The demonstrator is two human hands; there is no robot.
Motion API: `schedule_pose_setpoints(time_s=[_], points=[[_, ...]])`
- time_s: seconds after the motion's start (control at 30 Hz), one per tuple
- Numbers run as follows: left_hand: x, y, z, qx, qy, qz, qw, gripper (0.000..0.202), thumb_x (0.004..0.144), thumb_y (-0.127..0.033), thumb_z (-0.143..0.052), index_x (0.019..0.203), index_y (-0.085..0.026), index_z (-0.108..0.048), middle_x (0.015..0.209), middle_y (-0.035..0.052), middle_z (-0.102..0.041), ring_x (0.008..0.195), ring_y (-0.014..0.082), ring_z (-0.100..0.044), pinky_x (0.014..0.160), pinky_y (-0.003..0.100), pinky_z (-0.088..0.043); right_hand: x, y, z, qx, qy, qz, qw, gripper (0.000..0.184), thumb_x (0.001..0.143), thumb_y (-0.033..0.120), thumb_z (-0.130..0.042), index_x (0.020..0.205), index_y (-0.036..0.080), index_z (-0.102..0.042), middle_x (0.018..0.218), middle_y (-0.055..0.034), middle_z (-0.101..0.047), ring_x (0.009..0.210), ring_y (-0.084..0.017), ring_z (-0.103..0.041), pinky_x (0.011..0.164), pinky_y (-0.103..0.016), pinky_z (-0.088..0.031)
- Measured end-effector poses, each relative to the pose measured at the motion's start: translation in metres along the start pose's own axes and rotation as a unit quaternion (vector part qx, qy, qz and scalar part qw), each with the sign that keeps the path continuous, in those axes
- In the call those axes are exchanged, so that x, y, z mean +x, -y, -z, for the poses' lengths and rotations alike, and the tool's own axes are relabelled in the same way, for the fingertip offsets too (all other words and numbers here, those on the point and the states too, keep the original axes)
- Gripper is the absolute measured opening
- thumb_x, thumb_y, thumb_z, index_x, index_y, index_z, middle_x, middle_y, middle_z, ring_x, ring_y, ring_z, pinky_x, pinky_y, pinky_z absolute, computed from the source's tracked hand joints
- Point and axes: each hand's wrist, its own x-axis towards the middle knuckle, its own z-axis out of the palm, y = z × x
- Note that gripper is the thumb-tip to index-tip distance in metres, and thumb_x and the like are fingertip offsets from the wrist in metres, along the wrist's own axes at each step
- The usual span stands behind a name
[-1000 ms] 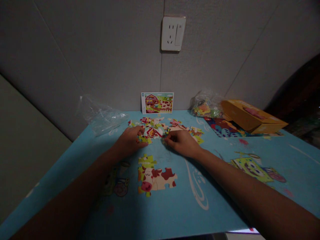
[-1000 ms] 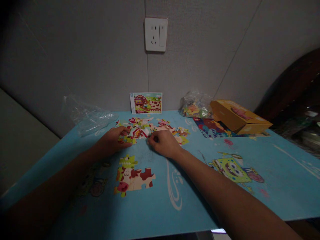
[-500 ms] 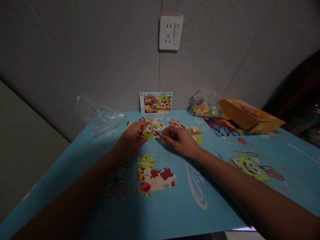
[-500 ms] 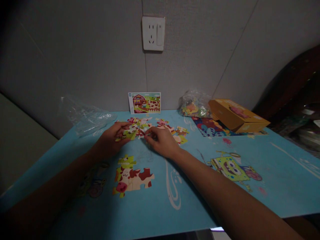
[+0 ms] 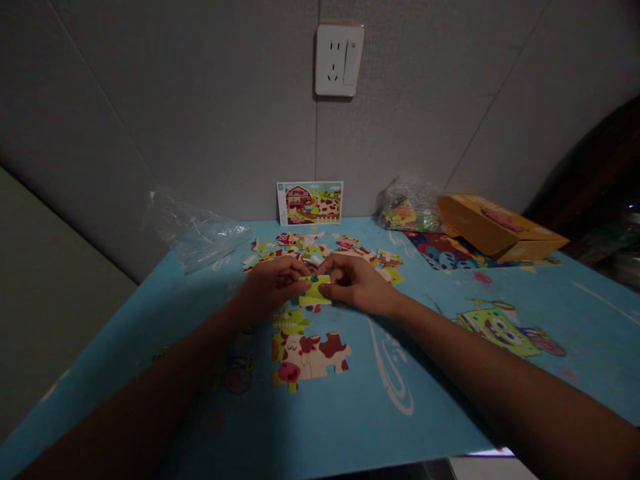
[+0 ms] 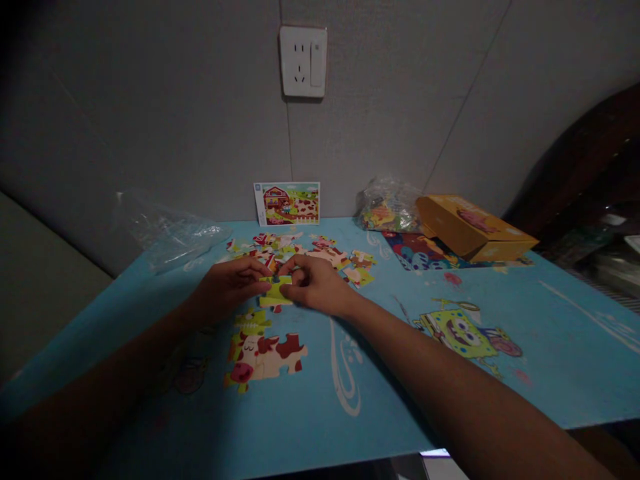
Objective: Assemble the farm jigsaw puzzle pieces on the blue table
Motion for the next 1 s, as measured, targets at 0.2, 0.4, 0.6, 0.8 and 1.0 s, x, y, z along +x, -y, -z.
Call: schedule_pose_setpoints(time_s=[0.2, 0.4, 0.6, 0.8, 1.0], points=[[-0.001, 0.0, -0.002, 0.008, 0.033, 0.02, 0.999, 0.02, 0.079, -0.032, -0.066, 0.089, -0.014, -0.065, 0.062, -0.0027, -0.059, 0.055, 0.0085, -0.051, 0.052, 0.02, -0.039, -0.003, 0.004, 0.001, -0.012, 0.049, -0.026, 0.998, 0.019, 0.076, 0.025, -0.066, 0.09, 0.016, -0.056, 0.047, 0.0102, -0.048, 0.038, -0.006, -0.042, 0.041, -0.018, -0.029], [-0.001, -0.003, 0.001, 0.006, 0.065, 0.019, 0.998, 0.021, 0.077, -0.03, -0.066, 0.091, -0.014, -0.064, 0.057, -0.0054, -0.055, 0.052, 0.0075, -0.046, 0.049, 0.019, -0.034, -0.001, 0.003, 0.002, 0.029, 0.048, -0.026, 0.998, 0.023, 0.073, 0.028, -0.069, 0.088, 0.016, -0.056, 0.046, 0.0112, -0.044, 0.037, -0.005, -0.032, 0.039, -0.019, -0.023], [-0.001, -0.003, 0.002, -0.035, 0.068, 0.037, 0.996, 0.021, 0.075, -0.031, -0.067, 0.09, -0.016, -0.062, 0.054, -0.0075, -0.051, 0.049, 0.007, -0.045, 0.048, 0.019, -0.032, -0.001, 0.003, 0.006, 0.028, 0.064, -0.023, 0.997, 0.028, 0.073, 0.033, -0.071, 0.088, 0.016, -0.055, 0.044, 0.0115, -0.044, 0.037, -0.005, -0.032, 0.039, -0.018, -0.022], [-0.002, -0.004, 0.004, -0.055, 0.095, 0.03, 0.993, 0.022, 0.079, -0.033, -0.062, 0.092, -0.015, -0.061, 0.059, -0.0021, -0.064, 0.052, 0.0095, -0.053, 0.05, 0.02, -0.037, -0.001, 0.004, 0.01, 0.052, 0.109, -0.027, 0.992, 0.032, 0.074, 0.037, -0.072, 0.09, 0.017, -0.052, 0.048, 0.0079, -0.057, 0.033, -0.006, -0.038, 0.035, -0.017, -0.027], [-0.005, -0.009, 0.006, 0.018, 0.149, 0.006, 0.989, 0.019, 0.082, -0.03, -0.058, 0.091, -0.015, -0.064, 0.062, -0.0009, -0.065, 0.051, 0.0088, -0.048, 0.05, 0.021, -0.033, -0.003, 0.003, 0.015, 0.027, 0.188, -0.057, 0.98, 0.028, 0.076, 0.031, -0.07, 0.092, 0.017, -0.052, 0.052, 0.0065, -0.062, 0.032, -0.005, -0.04, 0.034, -0.016, -0.027]])
